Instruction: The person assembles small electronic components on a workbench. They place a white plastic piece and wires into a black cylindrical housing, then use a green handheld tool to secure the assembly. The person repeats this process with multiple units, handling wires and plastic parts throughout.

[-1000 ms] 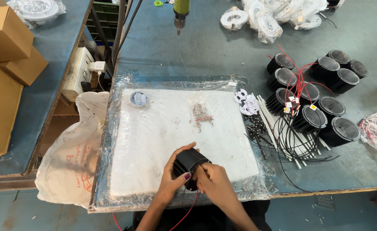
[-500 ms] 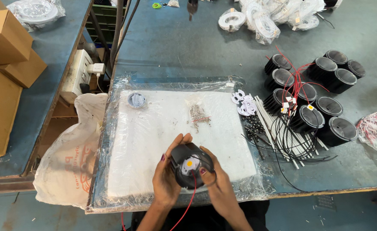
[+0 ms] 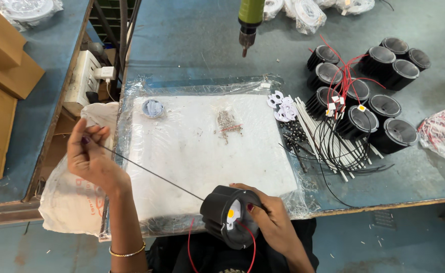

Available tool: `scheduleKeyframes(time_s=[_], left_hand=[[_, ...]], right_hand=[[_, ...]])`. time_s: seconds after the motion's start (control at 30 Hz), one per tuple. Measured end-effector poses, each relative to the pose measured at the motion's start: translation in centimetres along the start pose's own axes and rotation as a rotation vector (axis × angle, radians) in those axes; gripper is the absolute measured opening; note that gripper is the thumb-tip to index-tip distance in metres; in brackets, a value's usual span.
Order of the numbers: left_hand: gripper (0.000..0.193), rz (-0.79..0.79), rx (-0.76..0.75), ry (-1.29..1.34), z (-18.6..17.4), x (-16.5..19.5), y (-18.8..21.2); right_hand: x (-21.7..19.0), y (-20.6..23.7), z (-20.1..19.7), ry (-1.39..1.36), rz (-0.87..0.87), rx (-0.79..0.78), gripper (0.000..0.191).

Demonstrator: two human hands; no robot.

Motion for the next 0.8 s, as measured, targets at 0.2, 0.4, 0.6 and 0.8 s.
scheduleKeyframes(time_s=[0.2,0.4,0.6,0.8], left_hand=[[0.038,0.074,0.107,-0.104,-3.2,-0.9,-0.9],[0.026,-0.059,-0.067,-0.31,-6.3,-2.1,-0.7],[0.035,-0.182,-0.437,-1.213,-8.0,0.8,4.1],[0.077,-0.978,-1.124,-0.325,-3.2,2.0,14.6]], right_hand=[[-0.6,0.5,0.3,0.123,-0.116,-0.012,0.046],[-0.3,0.1,1.3,0.184,-0.049,0.012,0.047],[1.8,-3.0,0.7,0.208,0.004,0.104,0.046],[4.6,-5.1,1.8,0.166,0.023,0.009,0.044]])
Point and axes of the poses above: each hand's wrist, its own y-axis away from the middle knuckle, its own z-axis out of the palm, x = y × z, the point moved 1 cm from there along -y, towards the middle knuckle, and after that the axes turned 3 degrees about x, right-handed, at the moved point
